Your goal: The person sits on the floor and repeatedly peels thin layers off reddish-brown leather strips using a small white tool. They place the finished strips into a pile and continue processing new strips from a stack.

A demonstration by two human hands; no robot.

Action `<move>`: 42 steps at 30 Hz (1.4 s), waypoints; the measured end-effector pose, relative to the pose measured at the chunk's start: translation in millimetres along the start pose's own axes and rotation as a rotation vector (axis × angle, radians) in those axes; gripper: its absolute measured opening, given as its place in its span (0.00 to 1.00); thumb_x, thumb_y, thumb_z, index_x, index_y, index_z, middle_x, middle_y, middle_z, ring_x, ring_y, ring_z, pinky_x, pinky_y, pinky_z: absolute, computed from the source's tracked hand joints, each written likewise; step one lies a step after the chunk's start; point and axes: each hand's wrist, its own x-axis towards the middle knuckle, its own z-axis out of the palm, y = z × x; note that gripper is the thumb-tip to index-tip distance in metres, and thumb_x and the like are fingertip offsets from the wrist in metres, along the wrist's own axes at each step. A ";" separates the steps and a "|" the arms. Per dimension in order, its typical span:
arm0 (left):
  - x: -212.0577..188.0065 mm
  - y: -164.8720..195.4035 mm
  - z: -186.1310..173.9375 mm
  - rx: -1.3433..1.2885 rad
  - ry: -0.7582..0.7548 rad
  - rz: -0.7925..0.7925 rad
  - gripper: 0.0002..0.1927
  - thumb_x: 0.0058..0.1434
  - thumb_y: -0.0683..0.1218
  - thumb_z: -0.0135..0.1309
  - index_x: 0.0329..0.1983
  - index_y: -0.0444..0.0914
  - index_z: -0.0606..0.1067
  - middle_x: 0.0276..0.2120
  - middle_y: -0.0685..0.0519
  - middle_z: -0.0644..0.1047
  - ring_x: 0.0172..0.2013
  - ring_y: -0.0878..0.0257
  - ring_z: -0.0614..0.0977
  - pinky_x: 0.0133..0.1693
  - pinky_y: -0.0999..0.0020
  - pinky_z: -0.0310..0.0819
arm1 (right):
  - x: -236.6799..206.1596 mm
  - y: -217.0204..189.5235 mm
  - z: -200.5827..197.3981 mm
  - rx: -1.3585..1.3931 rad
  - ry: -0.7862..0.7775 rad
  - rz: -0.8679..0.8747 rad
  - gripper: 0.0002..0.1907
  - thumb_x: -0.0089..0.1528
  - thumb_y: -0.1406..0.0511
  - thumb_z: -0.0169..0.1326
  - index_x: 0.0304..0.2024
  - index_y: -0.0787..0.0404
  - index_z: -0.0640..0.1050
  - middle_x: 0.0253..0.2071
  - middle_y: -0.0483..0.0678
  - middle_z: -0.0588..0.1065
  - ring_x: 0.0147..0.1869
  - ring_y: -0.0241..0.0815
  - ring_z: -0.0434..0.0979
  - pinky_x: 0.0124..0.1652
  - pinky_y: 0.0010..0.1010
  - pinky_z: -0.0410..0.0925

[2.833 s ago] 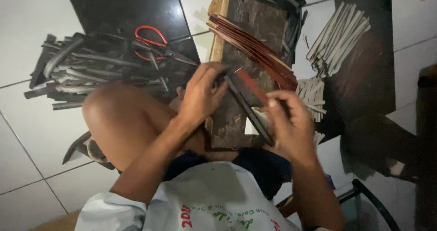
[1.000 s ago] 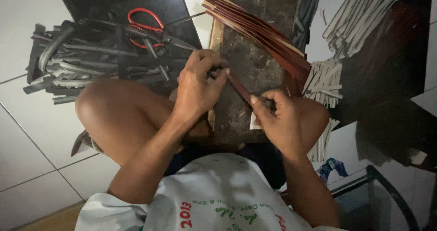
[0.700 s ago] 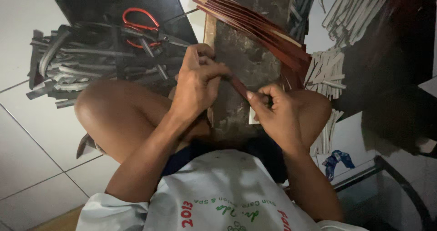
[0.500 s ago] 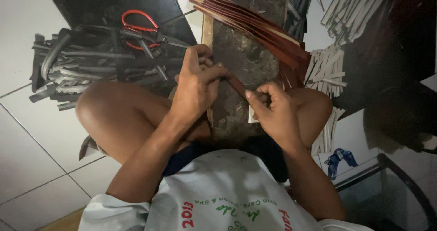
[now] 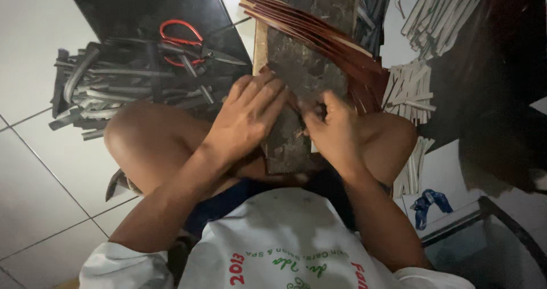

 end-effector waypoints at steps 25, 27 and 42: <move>5.7 -1.6 -4.7 0.100 -0.110 0.088 0.20 0.63 0.45 0.51 0.58 0.37 0.77 0.58 0.49 0.76 0.62 0.57 0.76 0.56 0.62 0.68 | -24.4 15.9 -26.3 -0.020 -0.065 0.198 0.10 0.66 0.64 0.60 0.36 0.64 0.74 0.24 0.42 0.73 0.26 0.27 0.71 0.24 0.22 0.64; 4.6 2.2 -1.0 0.110 -0.120 0.076 0.21 0.63 0.45 0.51 0.58 0.36 0.76 0.59 0.48 0.75 0.63 0.56 0.75 0.59 0.61 0.68 | -23.9 15.5 -26.0 -0.086 -0.068 0.190 0.09 0.65 0.64 0.60 0.37 0.64 0.75 0.26 0.41 0.74 0.27 0.27 0.72 0.25 0.20 0.66; 7.5 9.6 0.5 0.099 -0.098 0.157 0.20 0.62 0.43 0.52 0.56 0.34 0.78 0.55 0.48 0.77 0.61 0.54 0.77 0.61 0.59 0.70 | -7.7 0.9 -7.9 -0.332 0.035 -0.047 0.14 0.66 0.61 0.62 0.37 0.67 0.75 0.29 0.53 0.78 0.29 0.44 0.79 0.29 0.35 0.69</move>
